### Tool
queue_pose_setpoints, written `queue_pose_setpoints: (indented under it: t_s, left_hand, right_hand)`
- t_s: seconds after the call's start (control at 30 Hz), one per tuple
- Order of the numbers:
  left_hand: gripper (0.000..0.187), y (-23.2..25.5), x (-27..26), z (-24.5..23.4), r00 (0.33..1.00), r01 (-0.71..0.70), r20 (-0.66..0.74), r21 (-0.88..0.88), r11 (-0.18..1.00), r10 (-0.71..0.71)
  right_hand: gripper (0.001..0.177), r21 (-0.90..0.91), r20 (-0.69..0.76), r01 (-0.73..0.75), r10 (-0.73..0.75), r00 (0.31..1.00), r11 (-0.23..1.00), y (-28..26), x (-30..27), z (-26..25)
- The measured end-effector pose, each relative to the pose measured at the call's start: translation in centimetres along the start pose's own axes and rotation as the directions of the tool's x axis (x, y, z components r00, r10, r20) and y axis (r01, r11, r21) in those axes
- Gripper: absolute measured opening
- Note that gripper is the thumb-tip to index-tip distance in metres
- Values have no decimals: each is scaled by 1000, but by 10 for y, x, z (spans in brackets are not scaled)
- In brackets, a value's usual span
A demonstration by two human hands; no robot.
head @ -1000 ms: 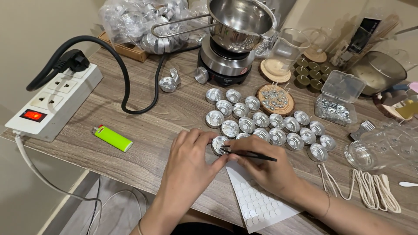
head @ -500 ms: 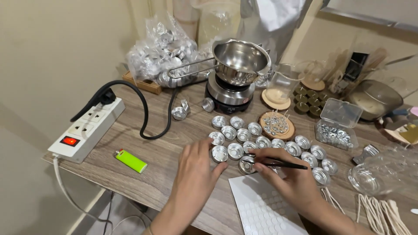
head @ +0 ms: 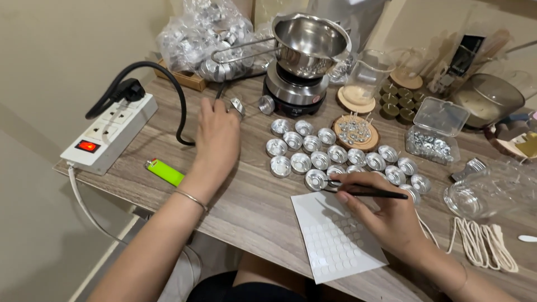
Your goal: The recorder is placing adhesive wick stickers and candle wicks into small metal tealight containers using tweezers.
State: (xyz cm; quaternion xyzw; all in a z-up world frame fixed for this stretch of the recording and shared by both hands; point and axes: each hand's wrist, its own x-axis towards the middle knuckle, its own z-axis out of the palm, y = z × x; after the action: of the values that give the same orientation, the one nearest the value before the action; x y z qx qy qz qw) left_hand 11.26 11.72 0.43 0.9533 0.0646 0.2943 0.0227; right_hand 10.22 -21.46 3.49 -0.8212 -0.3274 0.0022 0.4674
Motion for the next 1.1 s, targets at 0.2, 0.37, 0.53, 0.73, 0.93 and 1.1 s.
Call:
queue_pose_setpoints:
  t_s: [0.2,0.37,0.53,0.73,0.93,1.1]
  left_hand:
    - [20,35,-47,-65,996,23,-78,-340,940,-53]
    - [17,68,-91,-74,993,120,54,-489,864,-107]
    - [14,86,-104,-68,998,62,34,-535,843,-52]
    - [34,94,-98,-71,999,-27,-53,-589,808,-5]
    - [42,107,-106,-76,979,-140,10,-703,698,206]
    - [60,109,-111,-73,946,-219,35,-666,713,323]
  right_hand:
    - [29,-42,121,-26,31,992,999,7,-11,0]
    - [28,-10,142,-17,19,990,1000,17,-28,0]
    - [28,40,133,-17,11,991,999,18,-39,-1]
    - [34,253,13,-112,112,994,961,17,-34,-3]
    - [25,301,58,-100,87,995,948,14,-32,-3]
    - [21,69,61,175,-180,982,982,26,-49,-5]
